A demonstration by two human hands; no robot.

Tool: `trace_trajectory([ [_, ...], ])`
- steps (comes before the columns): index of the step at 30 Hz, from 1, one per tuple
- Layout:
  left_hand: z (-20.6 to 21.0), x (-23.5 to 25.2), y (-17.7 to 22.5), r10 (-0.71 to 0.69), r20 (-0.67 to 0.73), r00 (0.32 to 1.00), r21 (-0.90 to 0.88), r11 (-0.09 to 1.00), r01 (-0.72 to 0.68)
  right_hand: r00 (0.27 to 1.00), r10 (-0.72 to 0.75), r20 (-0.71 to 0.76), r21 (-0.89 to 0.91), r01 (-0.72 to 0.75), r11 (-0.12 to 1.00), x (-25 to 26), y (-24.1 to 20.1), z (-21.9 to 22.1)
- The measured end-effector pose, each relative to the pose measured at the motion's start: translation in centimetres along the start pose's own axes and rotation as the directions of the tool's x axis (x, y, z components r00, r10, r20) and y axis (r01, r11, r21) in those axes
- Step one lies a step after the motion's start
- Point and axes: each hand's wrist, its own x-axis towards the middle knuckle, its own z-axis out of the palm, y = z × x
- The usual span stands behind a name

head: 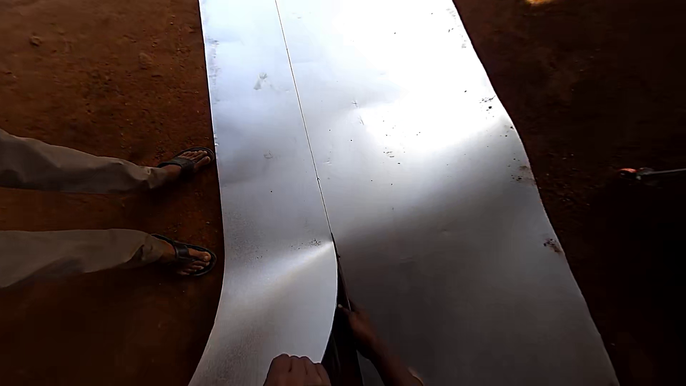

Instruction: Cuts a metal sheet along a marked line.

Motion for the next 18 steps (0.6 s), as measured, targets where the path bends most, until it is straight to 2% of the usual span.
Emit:
trace_trajectory([
  [4,0.6,0.7,-0.3,0.017,-0.118,0.993,0.123,0.992,-0.002,0.999,0.033,0.020,0.028,-0.033,0.999,0.4,-1.7,-0.4],
  [9,1.2,1.3,-0.4,0.029,-0.123,0.992,0.201,0.980,-0.004,1.000,0.011,0.029,0.021,-0.011,1.000,1.6,-1.7,-0.7],
  [14,0.9,1.3,-0.7,0.021,-0.130,0.991,0.205,0.979,0.006,0.994,0.022,0.111,0.141,-0.037,0.989,2.1,-1.2,-1.0],
  [16,1.0,1.4,-0.9,0.022,-0.147,0.989,0.214,0.977,0.010,0.986,-0.032,0.162,0.251,-0.010,0.968,2.7,-0.5,-1.4],
  [18,1.1,1.5,-1.2,0.030,-0.148,0.988,0.224,0.975,0.004,0.988,-0.101,0.120,0.392,0.046,0.919,3.3,-0.2,-1.5],
])
